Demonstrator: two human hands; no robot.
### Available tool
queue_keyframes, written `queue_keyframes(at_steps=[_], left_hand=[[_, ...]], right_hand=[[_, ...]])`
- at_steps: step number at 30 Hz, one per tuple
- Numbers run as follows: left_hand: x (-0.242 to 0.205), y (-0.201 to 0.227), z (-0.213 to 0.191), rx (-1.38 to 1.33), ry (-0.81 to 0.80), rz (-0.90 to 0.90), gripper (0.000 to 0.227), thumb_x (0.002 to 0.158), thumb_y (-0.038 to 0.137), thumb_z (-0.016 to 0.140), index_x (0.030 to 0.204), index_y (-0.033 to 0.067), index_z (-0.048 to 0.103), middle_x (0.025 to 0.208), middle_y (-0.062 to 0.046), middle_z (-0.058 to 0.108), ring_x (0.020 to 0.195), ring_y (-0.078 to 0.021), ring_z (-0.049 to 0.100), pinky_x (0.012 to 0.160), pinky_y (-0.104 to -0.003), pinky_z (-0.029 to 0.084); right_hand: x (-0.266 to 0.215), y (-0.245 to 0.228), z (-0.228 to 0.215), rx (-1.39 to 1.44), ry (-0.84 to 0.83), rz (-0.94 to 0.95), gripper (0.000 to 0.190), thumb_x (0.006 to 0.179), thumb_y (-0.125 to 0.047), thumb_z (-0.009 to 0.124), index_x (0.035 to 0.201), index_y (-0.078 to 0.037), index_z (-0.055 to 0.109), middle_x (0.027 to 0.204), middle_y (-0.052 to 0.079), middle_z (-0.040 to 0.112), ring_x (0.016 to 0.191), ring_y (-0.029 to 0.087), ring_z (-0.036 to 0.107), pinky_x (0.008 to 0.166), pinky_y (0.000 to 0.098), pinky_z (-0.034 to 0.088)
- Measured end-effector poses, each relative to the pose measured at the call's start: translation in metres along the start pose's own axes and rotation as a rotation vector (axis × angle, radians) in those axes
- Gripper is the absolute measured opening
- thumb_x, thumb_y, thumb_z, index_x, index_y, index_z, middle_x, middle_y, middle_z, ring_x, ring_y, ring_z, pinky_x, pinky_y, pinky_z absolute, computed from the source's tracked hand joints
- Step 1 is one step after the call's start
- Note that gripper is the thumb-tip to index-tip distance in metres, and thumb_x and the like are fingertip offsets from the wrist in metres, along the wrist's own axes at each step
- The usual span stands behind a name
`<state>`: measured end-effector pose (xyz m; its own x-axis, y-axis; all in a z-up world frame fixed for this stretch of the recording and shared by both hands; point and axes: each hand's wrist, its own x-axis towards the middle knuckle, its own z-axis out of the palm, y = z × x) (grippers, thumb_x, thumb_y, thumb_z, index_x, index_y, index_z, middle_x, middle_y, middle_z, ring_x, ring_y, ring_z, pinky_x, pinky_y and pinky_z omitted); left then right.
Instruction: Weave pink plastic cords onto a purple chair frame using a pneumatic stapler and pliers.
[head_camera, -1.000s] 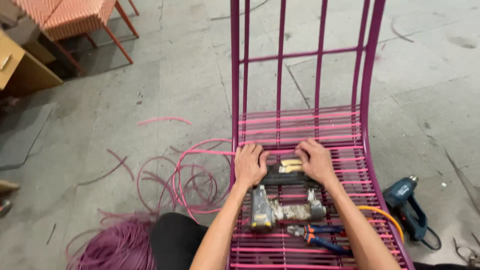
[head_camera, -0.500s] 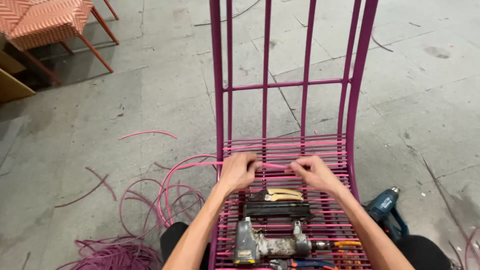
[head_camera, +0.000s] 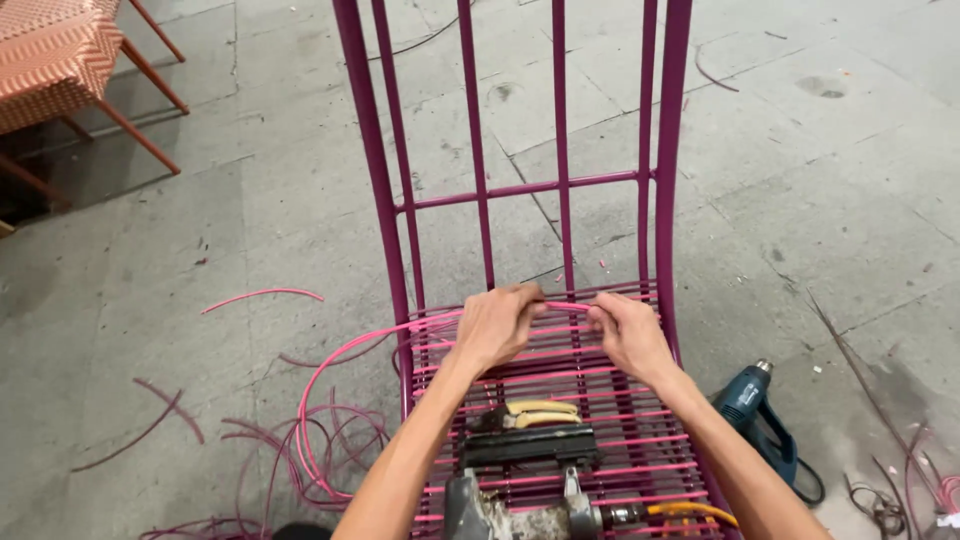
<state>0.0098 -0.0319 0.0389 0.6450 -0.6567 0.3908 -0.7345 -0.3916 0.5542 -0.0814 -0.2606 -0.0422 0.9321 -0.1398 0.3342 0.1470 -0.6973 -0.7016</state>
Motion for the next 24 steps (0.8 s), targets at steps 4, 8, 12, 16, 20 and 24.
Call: queue_keyframes(at_steps=[4, 8, 12, 16, 20, 24], left_hand=[[0.012, 0.009, -0.004, -0.005, -0.072, -0.051, 0.015, 0.090, 0.022, 0.065, 0.093, 0.0109, 0.074, 0.077, -0.016, 0.071, 0.073, -0.0411, 0.068, 0.061, -0.052, 0.049], [0.018, 0.007, 0.002, -0.013, -0.248, -0.145, 0.016, 0.093, 0.023, 0.063, 0.093, 0.0095, 0.072, 0.071, -0.018, 0.068, 0.071, -0.0417, 0.067, 0.064, -0.053, 0.048], [0.017, 0.013, 0.001, -0.005, -0.203, -0.077, 0.014, 0.091, 0.019, 0.063, 0.091, 0.0082, 0.072, 0.071, -0.020, 0.068, 0.073, -0.0428, 0.066, 0.064, -0.054, 0.047], [0.014, 0.010, 0.009, 0.078, -0.304, 0.029, 0.016, 0.085, 0.013, 0.064, 0.096, 0.0126, 0.076, 0.075, -0.019, 0.069, 0.074, -0.0421, 0.068, 0.065, -0.055, 0.050], [0.013, -0.005, 0.041, 0.332, -0.550, 0.290, 0.033, 0.067, 0.011, 0.069, 0.099, 0.0161, 0.078, 0.081, -0.017, 0.072, 0.079, -0.0385, 0.072, 0.069, -0.052, 0.055], [0.039, 0.009, 0.033, 0.410, -0.491, 0.258, 0.036, 0.072, 0.010, 0.067, 0.107, 0.0154, 0.075, 0.081, -0.018, 0.072, 0.079, -0.0402, 0.071, 0.067, -0.053, 0.054]], right_hand=[[0.001, -0.013, -0.010, 0.101, 0.017, 0.043, 0.011, 0.095, -0.008, 0.064, 0.101, -0.001, 0.071, 0.080, 0.011, 0.070, 0.071, 0.018, 0.070, 0.063, 0.0335, 0.054], [0.004, -0.018, -0.024, 0.168, -0.111, 0.083, 0.016, 0.095, -0.009, 0.066, 0.108, -0.002, 0.075, 0.077, 0.010, 0.069, 0.068, 0.018, 0.061, 0.060, 0.0332, 0.049], [0.012, -0.017, -0.029, 0.239, -0.185, 0.061, 0.018, 0.098, -0.010, 0.064, 0.110, -0.001, 0.075, 0.084, 0.007, 0.071, 0.074, 0.016, 0.060, 0.063, 0.0327, 0.049], [0.001, 0.001, -0.022, 0.215, -0.253, -0.053, 0.021, 0.094, -0.009, 0.065, 0.112, -0.003, 0.074, 0.091, 0.009, 0.077, 0.079, 0.021, 0.069, 0.070, 0.0355, 0.055], [-0.003, -0.031, -0.031, -0.352, -0.416, -0.083, 0.027, 0.077, -0.006, 0.068, 0.102, -0.009, 0.077, 0.088, 0.018, 0.075, 0.082, 0.035, 0.072, 0.073, 0.0445, 0.056], [0.016, -0.026, -0.051, -0.430, -0.370, -0.053, 0.026, 0.072, -0.003, 0.065, 0.096, -0.010, 0.076, 0.086, 0.017, 0.075, 0.083, 0.037, 0.072, 0.075, 0.0473, 0.056]])
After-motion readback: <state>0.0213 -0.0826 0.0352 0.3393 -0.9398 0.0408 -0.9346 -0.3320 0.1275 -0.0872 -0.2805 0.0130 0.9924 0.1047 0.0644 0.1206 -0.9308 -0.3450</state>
